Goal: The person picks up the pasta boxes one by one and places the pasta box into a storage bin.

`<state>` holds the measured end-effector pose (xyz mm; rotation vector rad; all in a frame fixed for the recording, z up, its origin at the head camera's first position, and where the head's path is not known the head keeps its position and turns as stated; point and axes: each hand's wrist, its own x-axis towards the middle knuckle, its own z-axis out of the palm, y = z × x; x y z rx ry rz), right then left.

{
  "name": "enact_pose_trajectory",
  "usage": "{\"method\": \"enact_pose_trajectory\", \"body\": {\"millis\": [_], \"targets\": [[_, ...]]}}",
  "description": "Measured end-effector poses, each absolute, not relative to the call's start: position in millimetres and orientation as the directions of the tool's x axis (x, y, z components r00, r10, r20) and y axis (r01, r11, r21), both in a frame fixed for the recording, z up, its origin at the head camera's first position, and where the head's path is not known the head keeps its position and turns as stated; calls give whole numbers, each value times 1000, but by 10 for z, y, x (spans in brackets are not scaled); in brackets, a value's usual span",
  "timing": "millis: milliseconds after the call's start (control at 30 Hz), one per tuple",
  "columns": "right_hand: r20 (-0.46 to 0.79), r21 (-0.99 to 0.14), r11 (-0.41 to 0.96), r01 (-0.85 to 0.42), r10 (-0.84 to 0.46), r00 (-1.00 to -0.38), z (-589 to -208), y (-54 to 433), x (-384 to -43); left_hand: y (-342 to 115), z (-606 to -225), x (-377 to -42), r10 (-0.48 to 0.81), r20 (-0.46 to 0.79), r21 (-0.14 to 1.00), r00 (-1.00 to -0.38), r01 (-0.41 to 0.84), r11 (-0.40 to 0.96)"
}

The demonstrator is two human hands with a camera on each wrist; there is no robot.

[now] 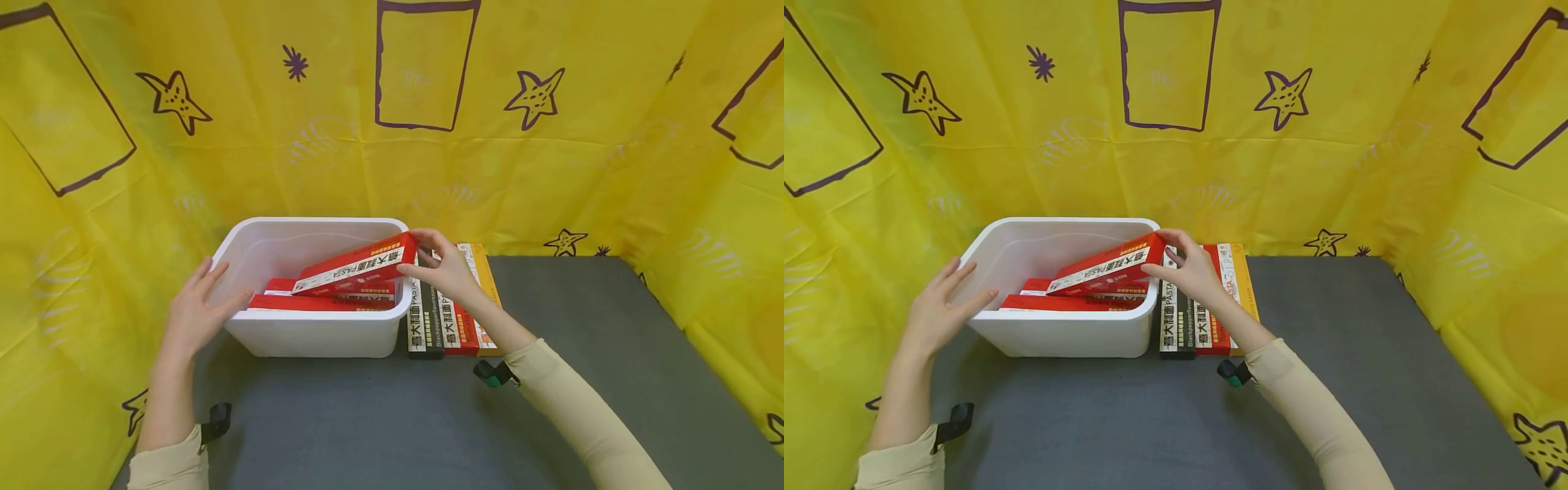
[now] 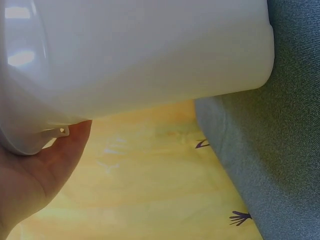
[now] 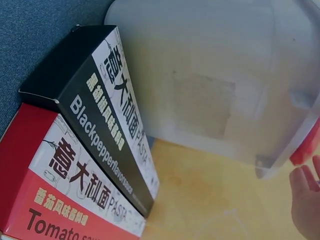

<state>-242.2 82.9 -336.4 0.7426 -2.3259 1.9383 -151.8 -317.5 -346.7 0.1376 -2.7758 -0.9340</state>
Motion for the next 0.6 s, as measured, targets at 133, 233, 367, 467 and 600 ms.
{"method": "enact_pose_trajectory", "body": {"millis": [133, 233, 367, 467, 600], "targets": [[349, -898, 143, -415, -341, -873, -3261, 823, -2322, -3171, -3474, -1521, -154, 177, 606, -972, -16, 795], [355, -891, 159, -426, -343, -870, -3249, 851, -2285, -3161, -3475, -1523, -155, 184, 607, -971, -12, 794], [341, -887, 195, -419, -337, -878, -3262, 899, -2239, -3163, -3482, -1531, -155, 202, 612, -967, 1, 791], [337, -882, 216, -418, -331, -882, -3361, 960, -2269, -3165, -3487, -1528, -156, 198, 623, -968, 2, 782], [332, -886, 219, -409, -319, -888, -3574, 1073, -2363, -3163, -3488, -1516, -158, 191, 635, -969, -1, 772]]}}
